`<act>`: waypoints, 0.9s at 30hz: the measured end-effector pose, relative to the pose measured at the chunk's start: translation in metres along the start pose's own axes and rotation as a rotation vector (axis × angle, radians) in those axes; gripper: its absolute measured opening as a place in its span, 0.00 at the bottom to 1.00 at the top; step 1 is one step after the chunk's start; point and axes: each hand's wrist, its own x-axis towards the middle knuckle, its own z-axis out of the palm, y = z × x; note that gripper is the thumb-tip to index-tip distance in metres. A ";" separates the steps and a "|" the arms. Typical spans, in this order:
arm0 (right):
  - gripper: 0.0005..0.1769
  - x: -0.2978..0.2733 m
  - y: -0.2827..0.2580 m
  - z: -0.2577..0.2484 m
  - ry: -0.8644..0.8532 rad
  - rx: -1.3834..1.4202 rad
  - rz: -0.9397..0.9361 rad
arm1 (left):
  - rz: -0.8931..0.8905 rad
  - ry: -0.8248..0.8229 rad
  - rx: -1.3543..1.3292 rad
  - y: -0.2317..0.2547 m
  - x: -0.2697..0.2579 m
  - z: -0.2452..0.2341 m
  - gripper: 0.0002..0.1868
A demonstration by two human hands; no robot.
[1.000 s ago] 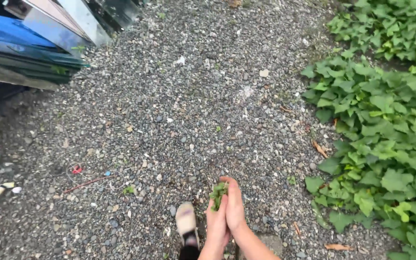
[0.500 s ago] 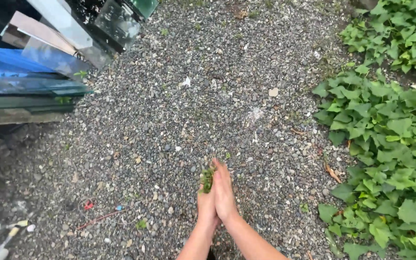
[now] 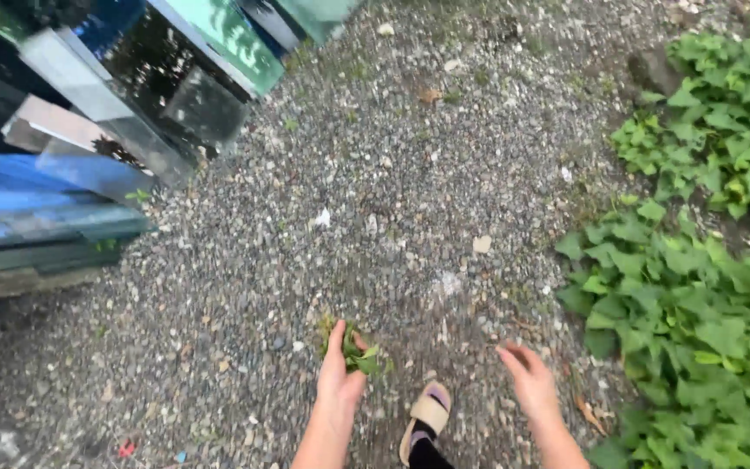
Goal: The person is manually pulling weeds from a gravel-covered area in a garden.
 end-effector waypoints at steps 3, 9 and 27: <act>0.21 0.044 -0.027 -0.060 0.086 -0.046 0.138 | 0.029 -0.037 0.036 -0.004 0.017 0.048 0.17; 0.15 0.142 -0.065 -0.139 0.300 -0.015 0.076 | 0.078 0.007 0.045 -0.007 0.055 0.129 0.11; 0.12 0.367 -0.404 -0.119 0.332 0.053 -0.028 | 0.173 0.113 0.060 0.027 0.219 0.473 0.13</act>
